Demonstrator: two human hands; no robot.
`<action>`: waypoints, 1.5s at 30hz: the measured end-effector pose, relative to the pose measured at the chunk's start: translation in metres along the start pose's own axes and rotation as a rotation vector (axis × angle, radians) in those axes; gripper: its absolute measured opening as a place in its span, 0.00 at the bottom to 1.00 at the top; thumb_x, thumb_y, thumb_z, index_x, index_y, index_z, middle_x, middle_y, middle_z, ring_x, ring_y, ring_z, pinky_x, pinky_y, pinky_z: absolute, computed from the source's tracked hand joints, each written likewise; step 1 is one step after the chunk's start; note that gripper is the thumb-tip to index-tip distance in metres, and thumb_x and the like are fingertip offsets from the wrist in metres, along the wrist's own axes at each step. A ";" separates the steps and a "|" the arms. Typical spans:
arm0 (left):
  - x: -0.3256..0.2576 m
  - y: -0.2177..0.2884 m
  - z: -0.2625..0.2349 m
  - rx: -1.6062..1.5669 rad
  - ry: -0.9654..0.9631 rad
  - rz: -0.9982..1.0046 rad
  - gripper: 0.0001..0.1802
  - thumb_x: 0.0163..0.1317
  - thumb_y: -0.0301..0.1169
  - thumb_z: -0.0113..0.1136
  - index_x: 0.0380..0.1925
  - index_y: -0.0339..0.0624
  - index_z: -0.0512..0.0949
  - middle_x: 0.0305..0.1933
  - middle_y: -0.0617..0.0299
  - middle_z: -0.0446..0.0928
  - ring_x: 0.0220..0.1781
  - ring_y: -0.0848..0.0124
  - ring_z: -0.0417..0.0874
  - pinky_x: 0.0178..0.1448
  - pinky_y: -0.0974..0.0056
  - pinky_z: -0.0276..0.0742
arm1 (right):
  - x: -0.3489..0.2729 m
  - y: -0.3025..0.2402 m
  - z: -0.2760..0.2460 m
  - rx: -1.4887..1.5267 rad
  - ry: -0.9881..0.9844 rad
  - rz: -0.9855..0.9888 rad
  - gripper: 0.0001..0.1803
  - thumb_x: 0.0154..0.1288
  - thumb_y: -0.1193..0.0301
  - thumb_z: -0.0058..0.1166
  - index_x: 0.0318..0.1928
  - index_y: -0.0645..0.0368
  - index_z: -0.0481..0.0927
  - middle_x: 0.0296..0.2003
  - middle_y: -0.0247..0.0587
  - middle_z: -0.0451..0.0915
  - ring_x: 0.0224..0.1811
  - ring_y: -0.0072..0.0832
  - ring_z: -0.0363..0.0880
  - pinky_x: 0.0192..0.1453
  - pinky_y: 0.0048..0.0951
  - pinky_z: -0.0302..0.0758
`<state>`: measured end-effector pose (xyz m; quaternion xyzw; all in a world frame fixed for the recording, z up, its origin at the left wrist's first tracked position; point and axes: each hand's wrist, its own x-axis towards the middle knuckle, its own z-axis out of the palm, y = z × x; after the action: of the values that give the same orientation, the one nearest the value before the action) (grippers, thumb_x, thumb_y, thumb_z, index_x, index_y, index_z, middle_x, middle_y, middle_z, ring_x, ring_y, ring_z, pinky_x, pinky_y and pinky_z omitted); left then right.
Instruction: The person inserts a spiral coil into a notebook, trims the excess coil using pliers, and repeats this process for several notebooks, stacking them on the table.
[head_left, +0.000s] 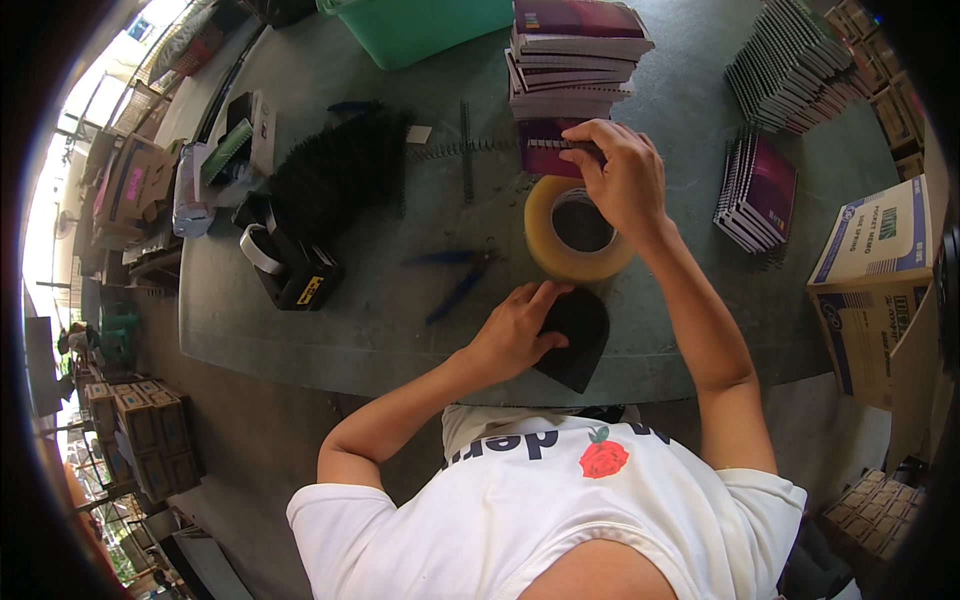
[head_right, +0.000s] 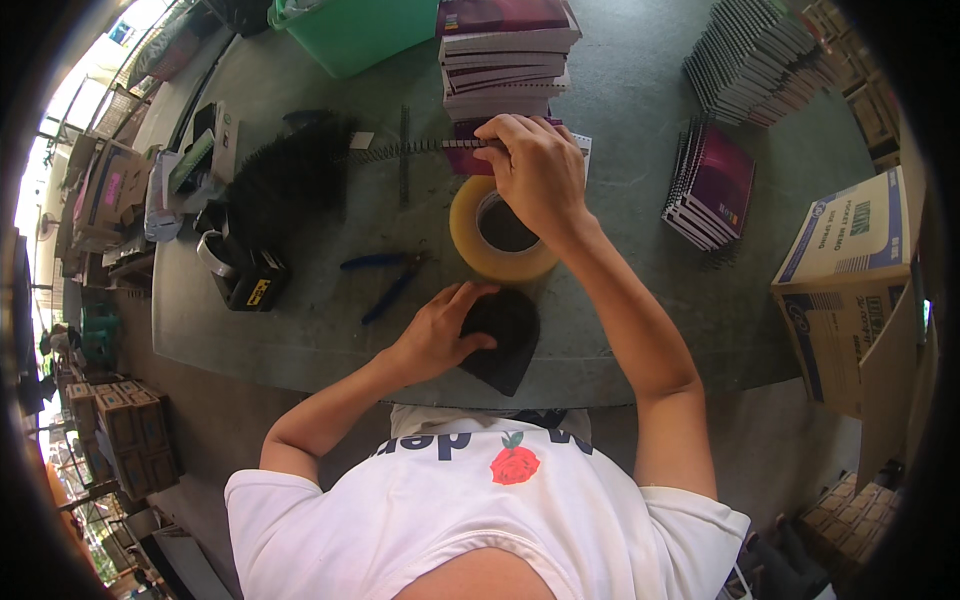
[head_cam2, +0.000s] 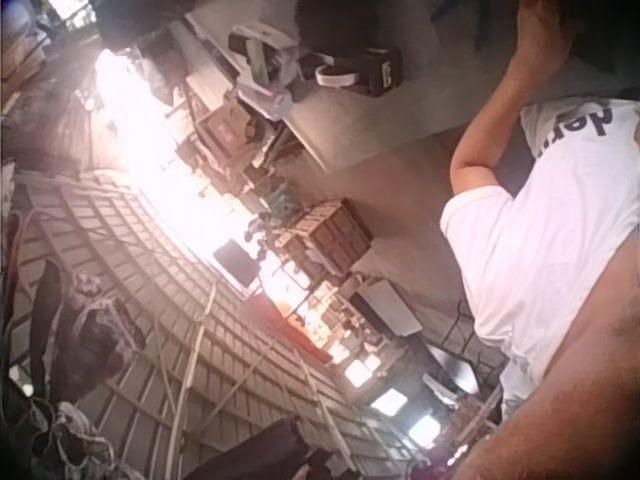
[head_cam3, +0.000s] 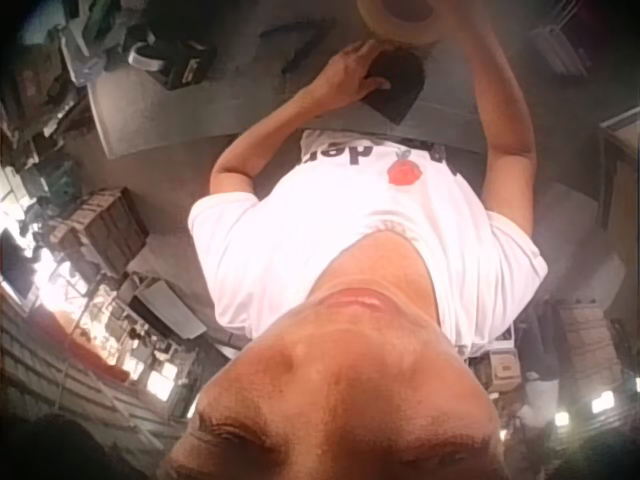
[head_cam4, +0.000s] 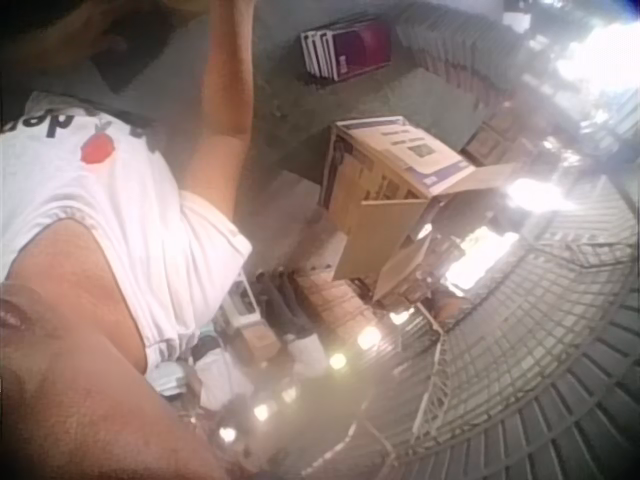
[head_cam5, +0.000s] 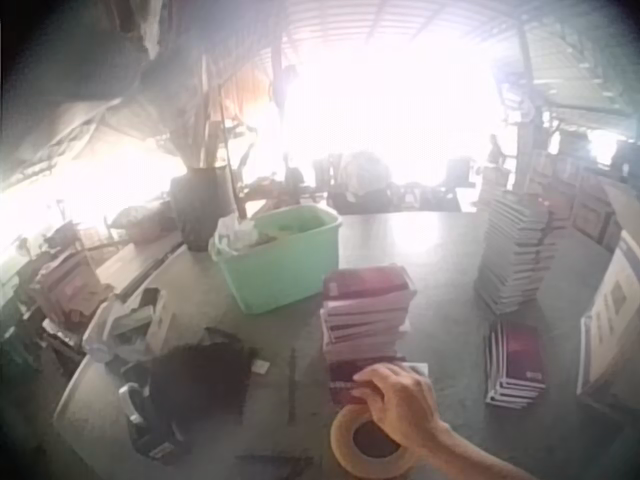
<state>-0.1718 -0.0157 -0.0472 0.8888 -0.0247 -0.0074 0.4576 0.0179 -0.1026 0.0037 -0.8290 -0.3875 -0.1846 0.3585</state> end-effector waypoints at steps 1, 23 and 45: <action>0.000 0.001 -0.002 -0.030 -0.012 -0.017 0.34 0.47 0.29 0.69 0.56 0.43 0.66 0.45 0.48 0.72 0.44 0.50 0.77 0.48 0.56 0.74 | -0.001 0.001 0.001 0.002 0.009 0.004 0.07 0.53 0.69 0.62 0.33 0.54 0.81 0.30 0.31 0.83 0.38 0.29 0.81 0.45 0.32 0.70; 0.084 0.070 -0.127 0.354 0.821 0.296 0.20 0.51 0.23 0.65 0.46 0.46 0.77 0.40 0.64 0.76 0.41 0.73 0.78 0.45 0.65 0.76 | -0.027 0.058 -0.013 0.667 -0.319 0.198 0.17 0.55 0.70 0.64 0.45 0.60 0.80 0.39 0.38 0.82 0.41 0.23 0.78 0.46 0.25 0.74; 0.024 0.020 -0.121 0.173 0.612 0.016 0.22 0.45 0.22 0.69 0.44 0.48 0.80 0.37 0.68 0.77 0.33 0.77 0.72 0.36 0.72 0.68 | 0.064 0.045 0.057 -0.301 -0.852 -0.260 0.19 0.47 0.66 0.65 0.40 0.61 0.79 0.35 0.50 0.80 0.42 0.44 0.80 0.47 0.40 0.76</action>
<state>-0.1442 0.0700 0.0397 0.8851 0.1066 0.2661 0.3665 0.0950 -0.0479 -0.0183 -0.8183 -0.5697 0.0746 0.0170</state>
